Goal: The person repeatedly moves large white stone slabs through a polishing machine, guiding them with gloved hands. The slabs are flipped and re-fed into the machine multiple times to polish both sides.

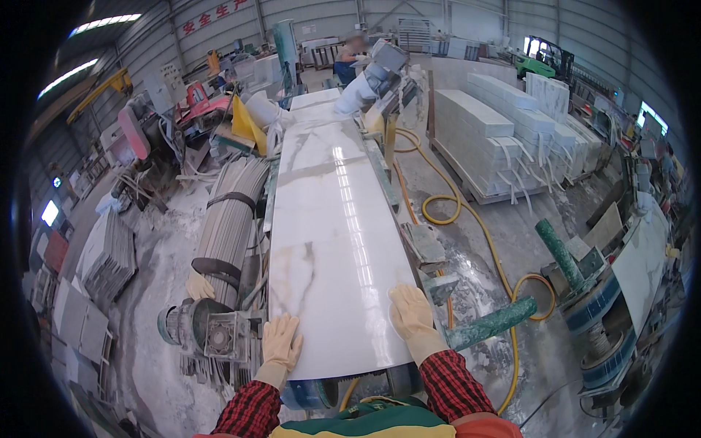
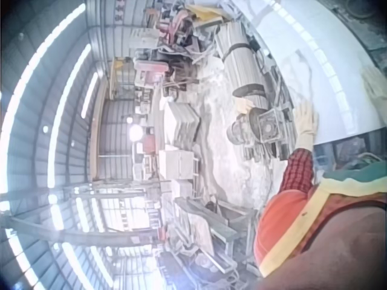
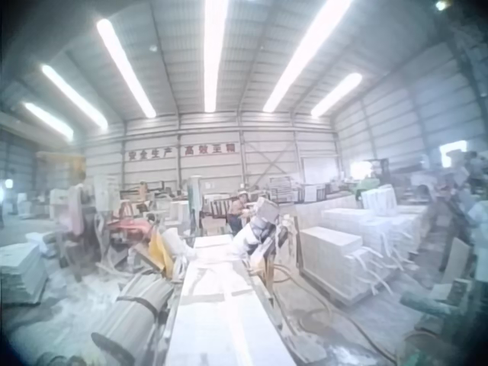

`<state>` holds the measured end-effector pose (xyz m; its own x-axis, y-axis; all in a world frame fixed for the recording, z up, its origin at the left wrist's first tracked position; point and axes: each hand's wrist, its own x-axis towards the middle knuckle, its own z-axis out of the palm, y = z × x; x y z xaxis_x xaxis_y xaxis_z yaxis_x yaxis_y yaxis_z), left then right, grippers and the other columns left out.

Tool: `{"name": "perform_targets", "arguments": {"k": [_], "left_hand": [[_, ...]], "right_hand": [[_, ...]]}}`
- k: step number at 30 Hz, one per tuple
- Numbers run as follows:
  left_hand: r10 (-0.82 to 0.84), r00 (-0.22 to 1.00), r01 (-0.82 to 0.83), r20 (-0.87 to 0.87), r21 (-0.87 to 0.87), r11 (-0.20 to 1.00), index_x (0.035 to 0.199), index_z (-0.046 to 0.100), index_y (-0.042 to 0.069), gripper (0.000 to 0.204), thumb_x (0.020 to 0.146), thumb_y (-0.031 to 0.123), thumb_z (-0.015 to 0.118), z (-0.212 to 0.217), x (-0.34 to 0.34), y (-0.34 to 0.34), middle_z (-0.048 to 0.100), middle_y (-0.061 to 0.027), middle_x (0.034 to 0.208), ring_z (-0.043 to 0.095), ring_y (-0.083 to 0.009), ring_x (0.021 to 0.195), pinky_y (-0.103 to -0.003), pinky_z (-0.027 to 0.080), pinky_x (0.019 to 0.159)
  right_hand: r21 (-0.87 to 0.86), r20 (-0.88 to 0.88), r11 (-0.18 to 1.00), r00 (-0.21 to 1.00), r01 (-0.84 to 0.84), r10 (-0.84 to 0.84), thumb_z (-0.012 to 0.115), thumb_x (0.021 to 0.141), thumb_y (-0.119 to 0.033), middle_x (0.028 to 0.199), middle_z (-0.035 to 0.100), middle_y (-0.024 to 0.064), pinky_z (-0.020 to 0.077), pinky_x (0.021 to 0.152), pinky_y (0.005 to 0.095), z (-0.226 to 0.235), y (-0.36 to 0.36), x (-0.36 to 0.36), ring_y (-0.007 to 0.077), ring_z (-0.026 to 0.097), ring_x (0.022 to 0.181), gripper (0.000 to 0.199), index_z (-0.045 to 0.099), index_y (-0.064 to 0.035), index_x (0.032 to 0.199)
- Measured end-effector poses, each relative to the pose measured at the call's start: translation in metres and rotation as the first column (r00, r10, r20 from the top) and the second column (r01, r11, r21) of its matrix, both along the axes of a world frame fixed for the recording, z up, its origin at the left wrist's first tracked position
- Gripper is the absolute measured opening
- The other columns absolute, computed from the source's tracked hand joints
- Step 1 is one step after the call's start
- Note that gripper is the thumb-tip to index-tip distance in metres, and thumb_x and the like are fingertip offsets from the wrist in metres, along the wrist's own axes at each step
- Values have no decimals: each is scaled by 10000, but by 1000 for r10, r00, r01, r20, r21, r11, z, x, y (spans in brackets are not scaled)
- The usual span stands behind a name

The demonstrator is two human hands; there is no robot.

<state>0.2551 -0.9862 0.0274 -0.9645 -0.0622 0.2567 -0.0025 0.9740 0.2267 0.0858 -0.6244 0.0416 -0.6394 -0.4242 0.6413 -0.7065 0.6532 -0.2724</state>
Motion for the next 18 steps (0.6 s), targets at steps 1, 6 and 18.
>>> {"name": "perform_targets", "arguments": {"k": [1,6,18], "left_hand": [[4,1000,-4,9,2,1000,1550,609,138,585,1010,346,694,-1,0,0,581,-210,1620,476,-468,1517,-612,287,1304],[15,1000,-16,21,16,1000,1560,603,144,593,1013,354,690,-5,3,1,570,-210,1636,464,-470,1533,-611,272,1316],[13,1000,-14,25,36,999,1568,593,149,594,1022,372,668,-7,11,1,545,-219,1652,440,-479,1546,-620,266,1313]], "right_hand": [[-20,-41,1000,999,2,-3,624,904,-120,1071,630,158,509,937,500,3,-1,1,388,627,1043,214,642,-63,1109],[-25,-40,1000,999,-4,3,627,904,-123,1069,628,157,506,927,498,2,1,3,389,623,1036,214,640,-61,1108],[-49,-10,998,1000,-30,30,634,904,-93,1070,636,152,516,915,491,11,2,13,384,631,1029,196,639,-65,1098]]}}
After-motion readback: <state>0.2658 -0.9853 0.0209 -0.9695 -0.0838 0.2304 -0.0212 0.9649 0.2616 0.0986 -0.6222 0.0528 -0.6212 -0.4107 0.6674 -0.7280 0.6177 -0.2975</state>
